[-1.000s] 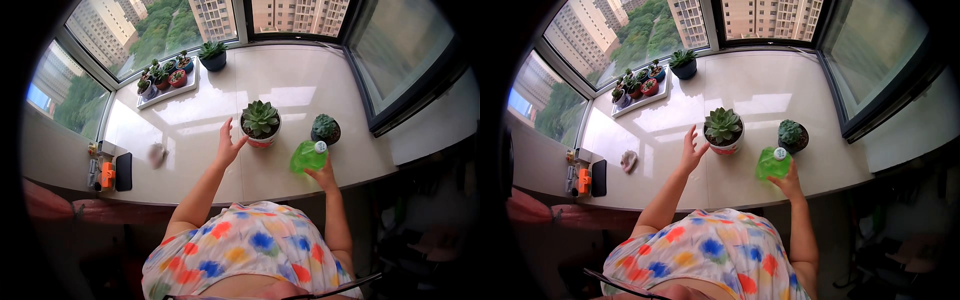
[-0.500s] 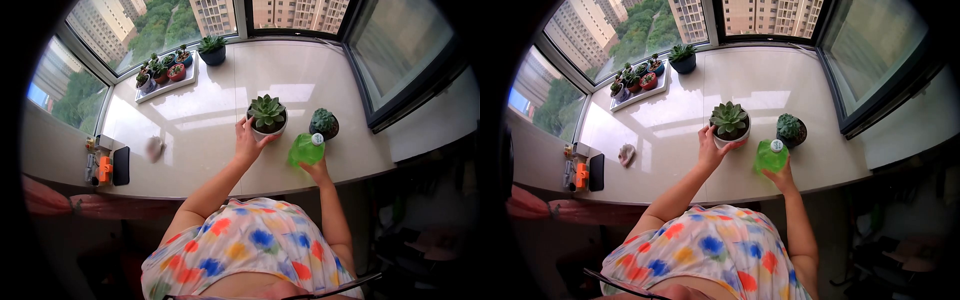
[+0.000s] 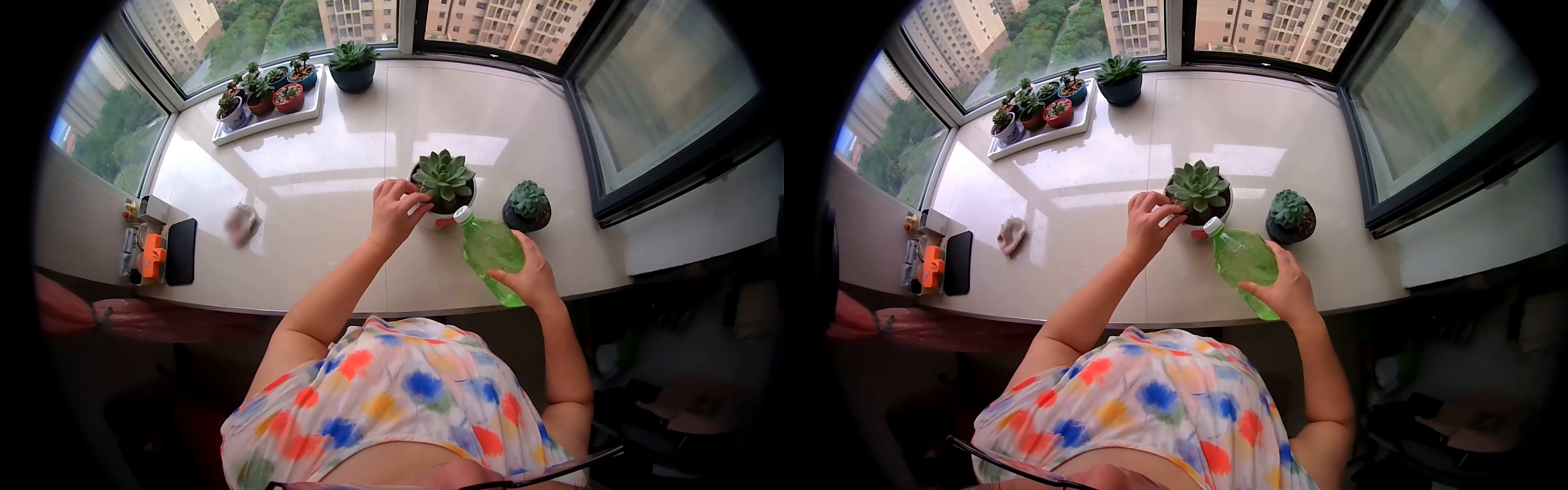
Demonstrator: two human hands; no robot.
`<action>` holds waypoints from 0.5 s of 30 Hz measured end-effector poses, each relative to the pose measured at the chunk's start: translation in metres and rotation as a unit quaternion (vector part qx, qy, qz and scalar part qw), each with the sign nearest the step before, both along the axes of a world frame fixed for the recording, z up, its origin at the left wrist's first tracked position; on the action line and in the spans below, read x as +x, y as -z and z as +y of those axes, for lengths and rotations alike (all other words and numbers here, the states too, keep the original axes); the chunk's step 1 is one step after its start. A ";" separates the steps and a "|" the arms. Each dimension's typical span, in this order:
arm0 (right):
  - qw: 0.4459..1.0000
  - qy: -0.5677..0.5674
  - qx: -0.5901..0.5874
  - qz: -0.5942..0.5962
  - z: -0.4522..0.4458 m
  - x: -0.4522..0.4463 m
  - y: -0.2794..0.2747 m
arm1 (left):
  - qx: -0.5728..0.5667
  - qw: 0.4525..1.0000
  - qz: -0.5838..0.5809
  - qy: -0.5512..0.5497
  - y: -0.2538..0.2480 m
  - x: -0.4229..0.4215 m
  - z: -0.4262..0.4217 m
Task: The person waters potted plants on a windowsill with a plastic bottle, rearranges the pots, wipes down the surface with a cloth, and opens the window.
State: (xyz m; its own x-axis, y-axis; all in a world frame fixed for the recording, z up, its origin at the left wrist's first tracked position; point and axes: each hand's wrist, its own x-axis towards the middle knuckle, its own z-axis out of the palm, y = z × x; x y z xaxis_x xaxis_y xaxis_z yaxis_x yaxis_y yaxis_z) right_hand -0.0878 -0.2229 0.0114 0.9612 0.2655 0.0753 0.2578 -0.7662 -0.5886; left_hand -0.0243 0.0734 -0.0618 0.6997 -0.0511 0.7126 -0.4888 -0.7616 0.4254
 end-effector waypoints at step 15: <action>0.975 0.015 -0.220 -0.036 0.014 0.001 -0.041 | -0.051 0.998 -0.028 0.031 0.009 0.005 0.000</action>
State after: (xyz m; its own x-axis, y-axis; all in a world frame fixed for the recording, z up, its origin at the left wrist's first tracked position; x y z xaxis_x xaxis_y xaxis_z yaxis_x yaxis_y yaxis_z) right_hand -0.0866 -0.2084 0.0523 0.9656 0.2587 0.0274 0.2592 -0.9482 -0.1834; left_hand -0.0194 0.0731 -0.0710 0.6565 -0.0181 0.7541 -0.5582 -0.6840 0.4696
